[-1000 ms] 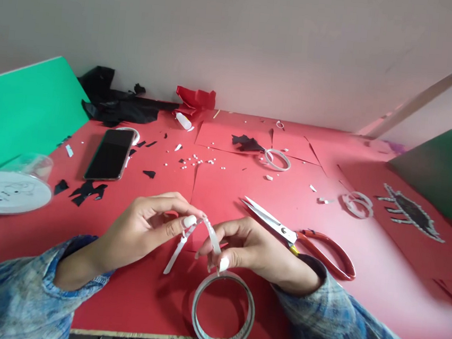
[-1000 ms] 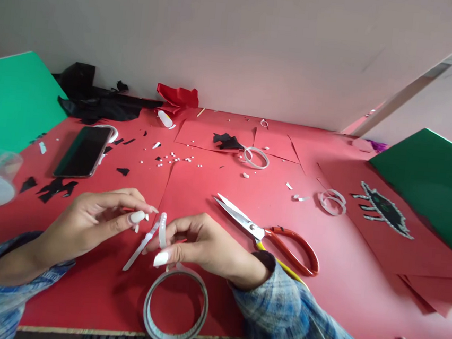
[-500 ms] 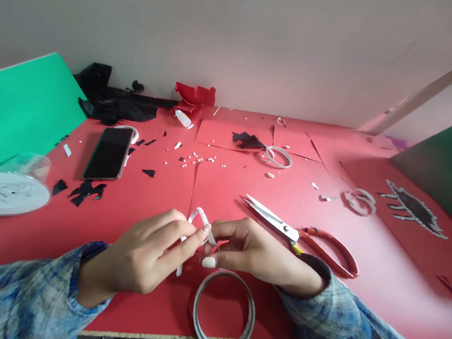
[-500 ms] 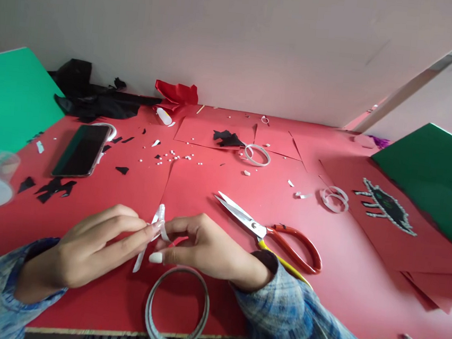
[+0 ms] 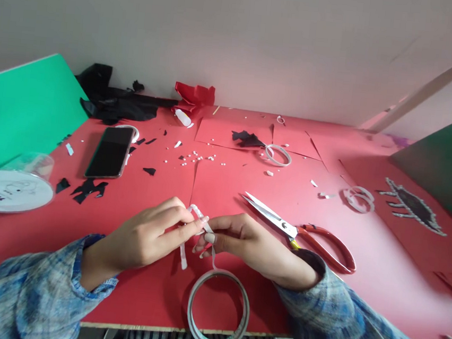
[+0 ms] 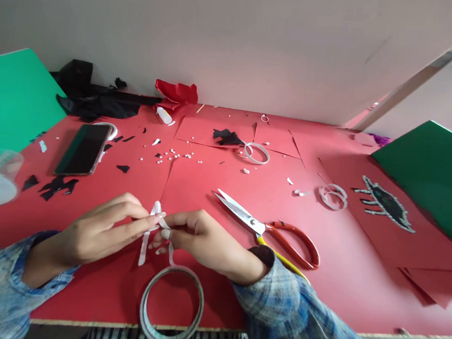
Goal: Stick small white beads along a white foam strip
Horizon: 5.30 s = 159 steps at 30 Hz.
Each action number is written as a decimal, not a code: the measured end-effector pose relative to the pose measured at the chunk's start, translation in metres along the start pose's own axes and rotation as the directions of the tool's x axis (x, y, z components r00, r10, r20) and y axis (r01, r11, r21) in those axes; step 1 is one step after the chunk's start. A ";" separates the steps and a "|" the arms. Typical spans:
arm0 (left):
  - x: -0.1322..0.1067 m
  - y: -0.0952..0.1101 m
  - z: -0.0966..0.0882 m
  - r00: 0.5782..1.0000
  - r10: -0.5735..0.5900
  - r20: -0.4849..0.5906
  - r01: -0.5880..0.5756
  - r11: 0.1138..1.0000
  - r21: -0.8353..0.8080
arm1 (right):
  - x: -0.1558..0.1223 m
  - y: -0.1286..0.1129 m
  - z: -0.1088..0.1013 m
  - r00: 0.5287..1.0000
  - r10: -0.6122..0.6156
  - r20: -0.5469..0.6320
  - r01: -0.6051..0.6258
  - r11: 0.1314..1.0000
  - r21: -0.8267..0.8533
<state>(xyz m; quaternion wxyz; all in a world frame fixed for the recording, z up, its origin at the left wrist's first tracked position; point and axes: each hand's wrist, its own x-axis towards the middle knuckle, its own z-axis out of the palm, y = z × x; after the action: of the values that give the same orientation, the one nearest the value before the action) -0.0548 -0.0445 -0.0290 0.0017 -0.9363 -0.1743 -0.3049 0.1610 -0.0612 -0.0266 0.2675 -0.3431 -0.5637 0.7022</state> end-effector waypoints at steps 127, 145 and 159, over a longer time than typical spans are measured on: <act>-0.004 -0.043 0.013 0.431 -0.891 0.145 0.628 0.180 -0.757 | 0.001 0.008 0.005 0.986 0.003 -0.169 -0.027 0.990 -0.139; 0.002 -0.040 0.006 0.391 -0.905 0.167 0.623 0.127 -0.772 | 0.001 0.007 0.005 0.987 0.037 -0.156 -0.054 0.993 -0.105; 0.004 -0.040 0.005 0.376 -0.900 0.218 0.565 0.036 -0.824 | 0.000 0.002 0.007 0.986 0.061 -0.155 -0.083 0.987 -0.136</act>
<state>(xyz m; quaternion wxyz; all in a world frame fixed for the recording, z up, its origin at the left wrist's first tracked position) -0.0619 -0.0055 -0.0350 -0.5505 -0.5036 -0.4761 -0.4655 0.1560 -0.0659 -0.0278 0.2585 -0.4333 -0.5776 0.6417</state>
